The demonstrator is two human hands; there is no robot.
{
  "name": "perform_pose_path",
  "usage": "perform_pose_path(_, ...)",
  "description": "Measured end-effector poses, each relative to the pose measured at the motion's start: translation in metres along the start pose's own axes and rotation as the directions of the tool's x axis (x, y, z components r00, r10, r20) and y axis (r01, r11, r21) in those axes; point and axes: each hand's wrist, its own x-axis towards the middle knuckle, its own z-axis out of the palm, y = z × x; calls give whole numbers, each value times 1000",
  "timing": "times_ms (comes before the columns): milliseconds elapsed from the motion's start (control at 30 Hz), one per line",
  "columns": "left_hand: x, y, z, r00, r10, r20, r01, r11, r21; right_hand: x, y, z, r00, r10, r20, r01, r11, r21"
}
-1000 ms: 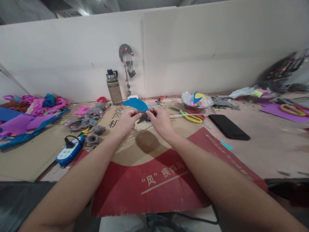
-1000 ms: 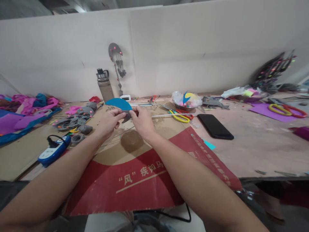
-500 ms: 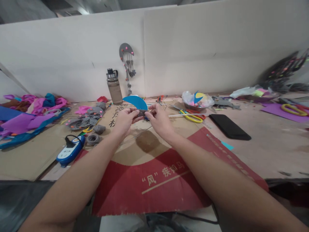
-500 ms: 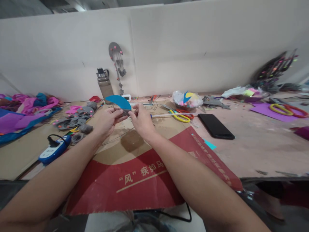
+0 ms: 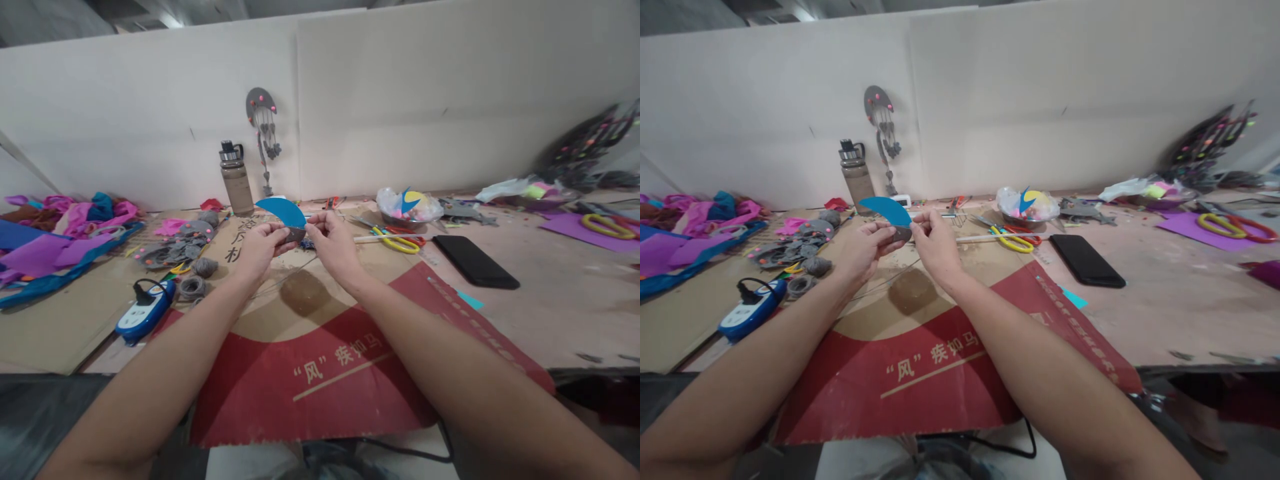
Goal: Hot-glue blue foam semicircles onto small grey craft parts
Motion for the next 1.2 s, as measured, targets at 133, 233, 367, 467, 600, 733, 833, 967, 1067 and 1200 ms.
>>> perform_pose_path(133,0,-1,-1,1000,23,-2,-23,999,-42,0,-2,0,999,37,10,-38,999,5)
perform_pose_path(233,-1,-1,0,1000,30,3,-30,998,-51,0,-3,-1,999,33,32,-33,999,-1)
perform_pose_path(367,-2,0,1,999,38,5,-38,998,-58,1,-3,-2,999,27,34,-25,999,-48)
perform_pose_path(467,-3,2,2,1000,23,-5,-23,997,-77,1,-2,-2,999,20,34,-18,997,-75)
perform_pose_path(600,-1,5,0,1000,-16,7,16,992,-124,2,-2,-3,997,-16,79,20,999,-48)
perform_pose_path(733,2,8,-3,995,-78,53,87,979,-186,5,-2,-5,979,-64,191,44,993,110)
perform_pose_path(833,4,8,-4,987,-132,96,150,964,-220,8,2,-5,975,-33,221,-9,983,184)
perform_pose_path(967,5,7,-4,984,-126,128,152,965,-215,11,11,-5,982,51,183,-93,970,227)
perform_pose_path(1067,5,5,-4,987,-83,137,110,973,-204,12,14,-4,980,70,186,-116,961,251)
perform_pose_path(1200,4,7,-4,989,-83,123,105,977,-187,8,8,-3,975,71,210,-122,962,242)
